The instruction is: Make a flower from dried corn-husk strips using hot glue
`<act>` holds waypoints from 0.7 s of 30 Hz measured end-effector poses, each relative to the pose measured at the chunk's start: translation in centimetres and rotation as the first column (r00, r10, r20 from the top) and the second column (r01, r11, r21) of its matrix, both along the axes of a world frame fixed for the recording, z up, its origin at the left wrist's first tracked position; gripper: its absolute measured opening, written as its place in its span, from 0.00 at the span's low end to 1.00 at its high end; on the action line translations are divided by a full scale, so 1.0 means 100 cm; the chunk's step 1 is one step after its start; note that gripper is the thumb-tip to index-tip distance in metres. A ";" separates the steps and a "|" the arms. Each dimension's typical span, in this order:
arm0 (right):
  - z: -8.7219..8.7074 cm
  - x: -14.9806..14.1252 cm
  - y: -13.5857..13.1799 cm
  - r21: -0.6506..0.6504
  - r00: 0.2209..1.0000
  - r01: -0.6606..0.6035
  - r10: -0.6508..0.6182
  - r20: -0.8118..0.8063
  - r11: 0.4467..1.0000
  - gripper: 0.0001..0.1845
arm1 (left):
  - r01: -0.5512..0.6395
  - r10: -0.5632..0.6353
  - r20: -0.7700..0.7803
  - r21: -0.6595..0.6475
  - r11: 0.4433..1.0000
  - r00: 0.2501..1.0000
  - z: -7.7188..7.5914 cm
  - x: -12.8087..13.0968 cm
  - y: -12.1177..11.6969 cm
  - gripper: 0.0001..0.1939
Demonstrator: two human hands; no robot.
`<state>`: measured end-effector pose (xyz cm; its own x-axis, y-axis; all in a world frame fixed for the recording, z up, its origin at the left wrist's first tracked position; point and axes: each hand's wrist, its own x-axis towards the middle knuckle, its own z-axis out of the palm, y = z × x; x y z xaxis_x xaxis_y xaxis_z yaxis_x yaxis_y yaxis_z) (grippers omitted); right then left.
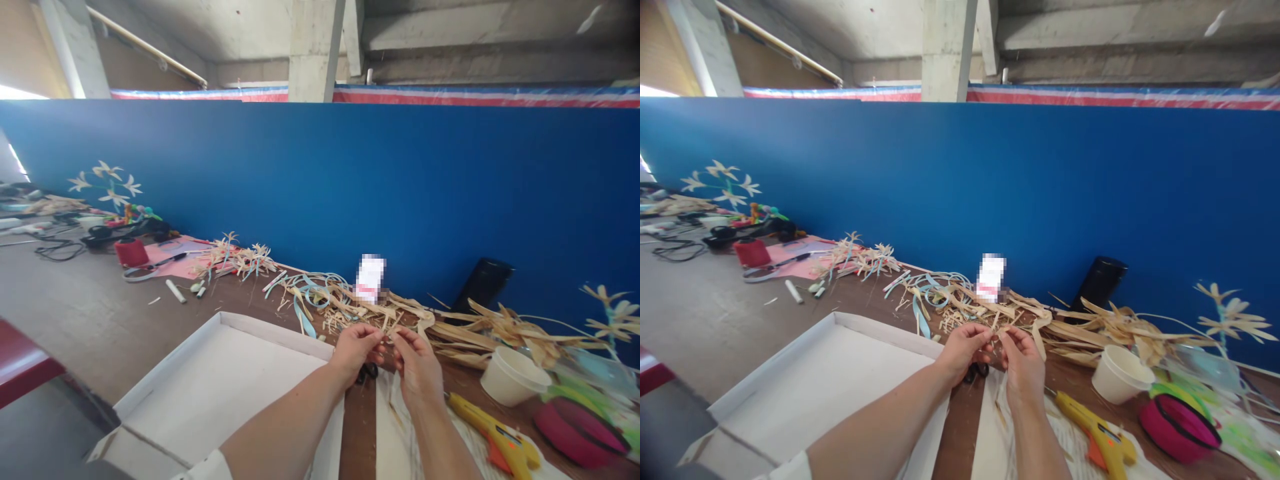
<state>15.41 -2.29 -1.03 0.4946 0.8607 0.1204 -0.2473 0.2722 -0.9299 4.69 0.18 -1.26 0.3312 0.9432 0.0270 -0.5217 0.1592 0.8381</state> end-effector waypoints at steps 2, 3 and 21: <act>0.001 -0.001 0.000 -0.006 1.000 0.004 -0.004 -0.003 1.000 0.24 | 0.007 -0.007 0.004 -0.004 1.000 1.000 0.000 0.000 0.000 0.19; 0.002 -0.001 0.000 -0.008 1.000 0.006 -0.006 -0.005 1.000 0.24 | 0.008 -0.008 0.007 -0.007 1.000 1.000 0.001 0.000 0.000 0.19; 0.001 0.003 -0.002 -0.011 0.968 -0.201 0.197 -0.154 0.980 0.14 | 0.053 -0.051 0.058 -0.025 0.998 0.997 -0.003 -0.001 0.004 0.20</act>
